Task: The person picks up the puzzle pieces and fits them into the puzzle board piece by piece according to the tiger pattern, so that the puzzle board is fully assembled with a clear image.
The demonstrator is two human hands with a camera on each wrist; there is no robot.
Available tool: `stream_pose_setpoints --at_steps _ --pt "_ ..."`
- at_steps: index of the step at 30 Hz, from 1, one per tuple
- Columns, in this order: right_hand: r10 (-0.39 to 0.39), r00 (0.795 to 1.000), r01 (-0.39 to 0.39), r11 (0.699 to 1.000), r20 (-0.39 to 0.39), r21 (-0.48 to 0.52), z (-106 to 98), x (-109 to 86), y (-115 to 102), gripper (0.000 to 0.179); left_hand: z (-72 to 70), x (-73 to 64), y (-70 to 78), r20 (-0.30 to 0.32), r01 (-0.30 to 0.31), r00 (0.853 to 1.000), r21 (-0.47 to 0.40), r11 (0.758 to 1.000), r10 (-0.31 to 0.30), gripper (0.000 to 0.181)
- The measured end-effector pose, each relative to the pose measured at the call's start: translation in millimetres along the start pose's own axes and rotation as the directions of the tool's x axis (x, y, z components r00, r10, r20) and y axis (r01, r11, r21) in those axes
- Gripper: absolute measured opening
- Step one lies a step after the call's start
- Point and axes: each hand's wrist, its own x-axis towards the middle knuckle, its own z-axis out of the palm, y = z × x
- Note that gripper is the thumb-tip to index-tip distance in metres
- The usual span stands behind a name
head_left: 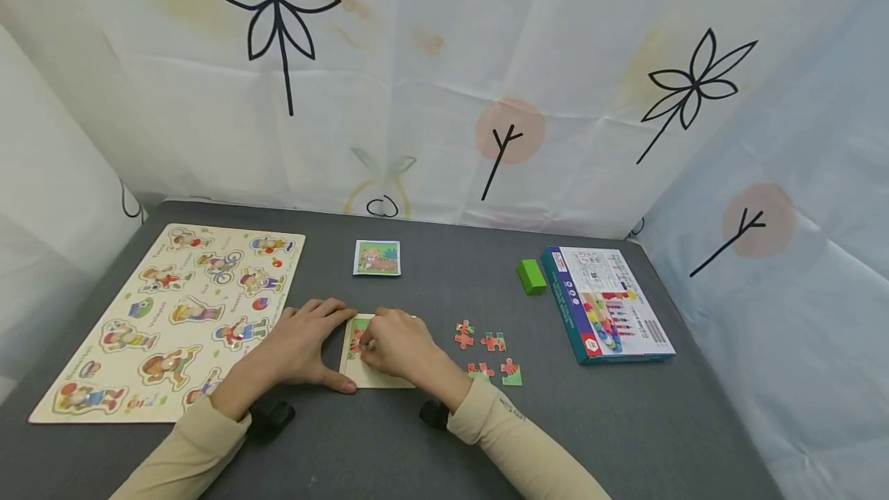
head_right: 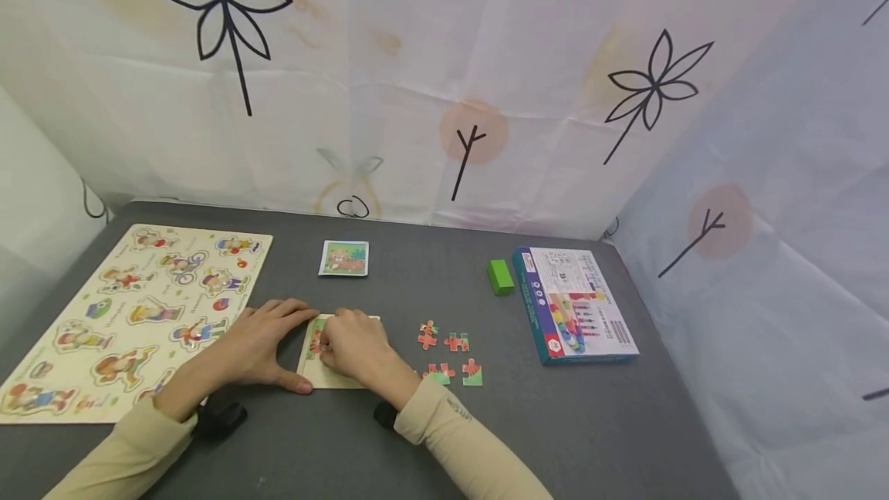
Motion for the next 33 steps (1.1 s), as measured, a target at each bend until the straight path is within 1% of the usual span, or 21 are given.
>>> stream_pose_setpoints --at_steps 5,9,14,20,25,33 --pt "-0.003 1.000 0.004 1.000 -0.002 0.005 -2 -1.4 3 0.014 -0.3 0.0 0.1 0.007 0.003 1.000 0.001 1.000 -0.003 0.111" --pt "0.022 1.000 -0.022 0.999 -0.002 0.027 -9 -4.8 11 0.021 0.1 0.1 0.1 0.012 0.002 1.000 0.001 1.000 -0.002 0.112" --pt "0.058 0.998 -0.058 0.996 -0.013 0.065 -22 -11.9 28 0.029 0.1 0.5 -0.4 0.024 0.013 1.000 0.003 1.000 -0.013 0.113" --pt "0.086 0.995 -0.082 0.993 -0.045 0.081 -32 -24.9 52 0.029 -0.7 1.2 -0.7 0.034 0.018 0.999 0.003 1.000 -0.018 0.114" --pt "0.113 0.992 -0.108 0.991 -0.058 0.077 -35 -36.2 70 0.031 -1.5 0.6 -0.5 0.031 0.013 0.999 0.000 1.000 -0.013 0.113" --pt "0.166 0.985 -0.161 0.983 -0.042 0.087 -32 -51.3 89 0.031 -0.3 0.5 -0.6 0.025 0.005 1.000 0.001 1.000 -0.005 0.113"
